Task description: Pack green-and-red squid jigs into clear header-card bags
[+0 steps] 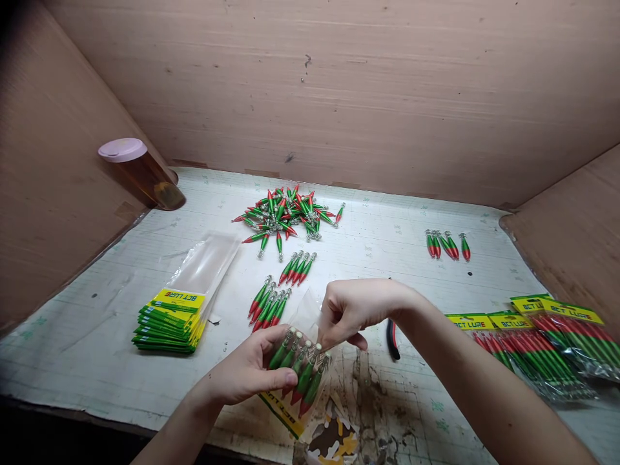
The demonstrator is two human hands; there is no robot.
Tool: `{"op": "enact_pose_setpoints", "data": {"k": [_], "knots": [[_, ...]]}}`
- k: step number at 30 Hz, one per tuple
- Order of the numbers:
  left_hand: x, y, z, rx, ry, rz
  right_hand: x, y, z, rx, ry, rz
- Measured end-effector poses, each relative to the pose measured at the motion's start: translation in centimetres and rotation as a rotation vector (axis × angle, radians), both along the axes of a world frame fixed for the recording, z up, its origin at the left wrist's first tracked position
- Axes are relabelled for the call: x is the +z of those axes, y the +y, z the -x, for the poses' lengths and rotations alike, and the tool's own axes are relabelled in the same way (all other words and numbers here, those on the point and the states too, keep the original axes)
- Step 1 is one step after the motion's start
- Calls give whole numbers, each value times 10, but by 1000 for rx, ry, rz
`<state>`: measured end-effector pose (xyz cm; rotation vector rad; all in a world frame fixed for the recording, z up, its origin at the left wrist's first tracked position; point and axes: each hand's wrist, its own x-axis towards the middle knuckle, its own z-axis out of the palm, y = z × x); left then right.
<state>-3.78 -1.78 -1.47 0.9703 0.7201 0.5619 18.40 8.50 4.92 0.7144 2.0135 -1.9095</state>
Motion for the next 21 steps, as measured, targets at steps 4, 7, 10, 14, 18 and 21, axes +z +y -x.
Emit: {"op": "enact_pose_setpoints", "data": {"k": [4, 7, 10, 14, 18, 21], "knots": [[0, 0, -2, -19, -17, 0, -2, -2, 2, -28, -14, 14], [-1, -1, -3, -31, -44, 7, -3, -3, 3, -29, -30, 27], [-2, -2, -3, 4, -65, 24, -1, -5, 3, -80, -23, -46], [-2, -2, -2, 74, -78, 43, 5, -10, -4, -173, 128, -282], [-1, 1, -2, 109, -73, 56, 8, -13, -16, -191, 246, -322], [1, 3, -3, 169, -101, 55, 6, -14, -23, -172, 354, -290]]}}
